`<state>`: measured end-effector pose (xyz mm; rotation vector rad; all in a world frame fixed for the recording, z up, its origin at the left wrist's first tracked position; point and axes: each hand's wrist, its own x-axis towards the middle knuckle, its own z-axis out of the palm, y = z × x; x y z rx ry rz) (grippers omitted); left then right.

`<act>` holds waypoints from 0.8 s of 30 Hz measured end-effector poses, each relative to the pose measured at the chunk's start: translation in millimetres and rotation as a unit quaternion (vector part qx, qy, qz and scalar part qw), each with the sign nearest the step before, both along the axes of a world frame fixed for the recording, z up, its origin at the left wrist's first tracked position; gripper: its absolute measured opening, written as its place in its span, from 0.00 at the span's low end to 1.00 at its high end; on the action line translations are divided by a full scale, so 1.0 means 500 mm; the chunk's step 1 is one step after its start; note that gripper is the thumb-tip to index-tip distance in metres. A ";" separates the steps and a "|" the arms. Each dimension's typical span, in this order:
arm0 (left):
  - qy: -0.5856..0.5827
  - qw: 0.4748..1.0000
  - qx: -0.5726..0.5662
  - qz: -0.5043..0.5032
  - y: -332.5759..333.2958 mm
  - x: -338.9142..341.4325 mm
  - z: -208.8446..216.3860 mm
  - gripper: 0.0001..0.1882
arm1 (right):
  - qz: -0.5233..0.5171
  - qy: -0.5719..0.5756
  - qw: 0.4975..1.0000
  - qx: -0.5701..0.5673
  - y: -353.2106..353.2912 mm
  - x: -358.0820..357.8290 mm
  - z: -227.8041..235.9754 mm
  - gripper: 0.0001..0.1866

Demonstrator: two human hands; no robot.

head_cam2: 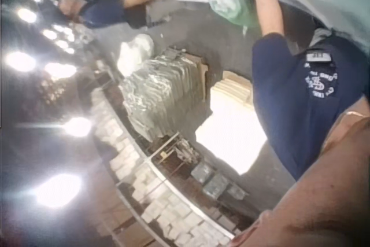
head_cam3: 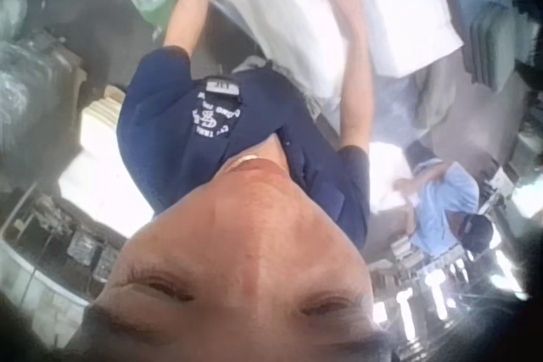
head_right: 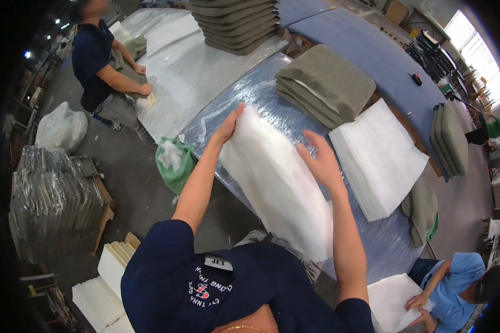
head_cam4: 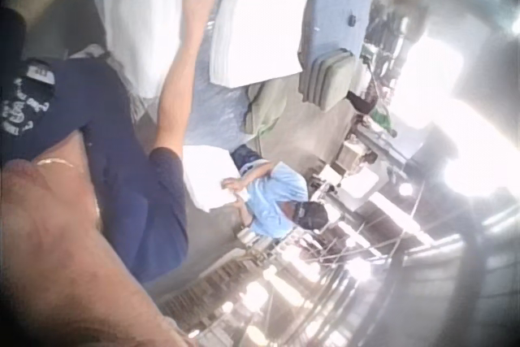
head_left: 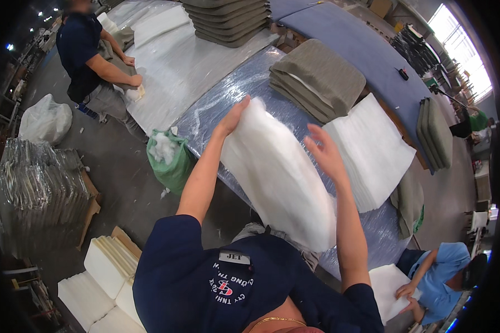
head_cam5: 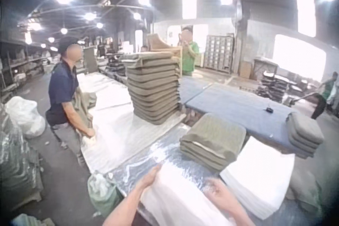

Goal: The person picks up white foam pads and wraps each one in bubble wrap on a long table. They fold the bubble wrap around the pad, smooth the edges, and place the wrapped item aside. Other workers are visible nearby performing similar wrapping tasks.

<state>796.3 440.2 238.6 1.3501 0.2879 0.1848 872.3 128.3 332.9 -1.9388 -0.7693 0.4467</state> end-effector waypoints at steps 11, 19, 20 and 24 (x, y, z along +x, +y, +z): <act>-0.026 0.999 -0.037 0.006 0.015 -0.006 -0.015 0.33 | 0.199 -0.147 0.968 -0.038 0.255 0.023 0.035 0.14; -0.080 0.986 0.087 0.121 -0.025 0.008 -0.034 0.35 | 0.220 -0.017 0.969 -0.109 0.256 0.005 0.071 0.14; -0.083 0.987 0.074 0.118 -0.027 0.007 -0.031 0.35 | 0.222 -0.013 0.967 -0.126 0.262 0.013 0.069 0.15; -0.060 0.994 0.011 0.091 -0.009 -0.010 -0.028 0.32 | 0.242 -0.012 0.947 -0.212 0.308 0.069 0.056 0.18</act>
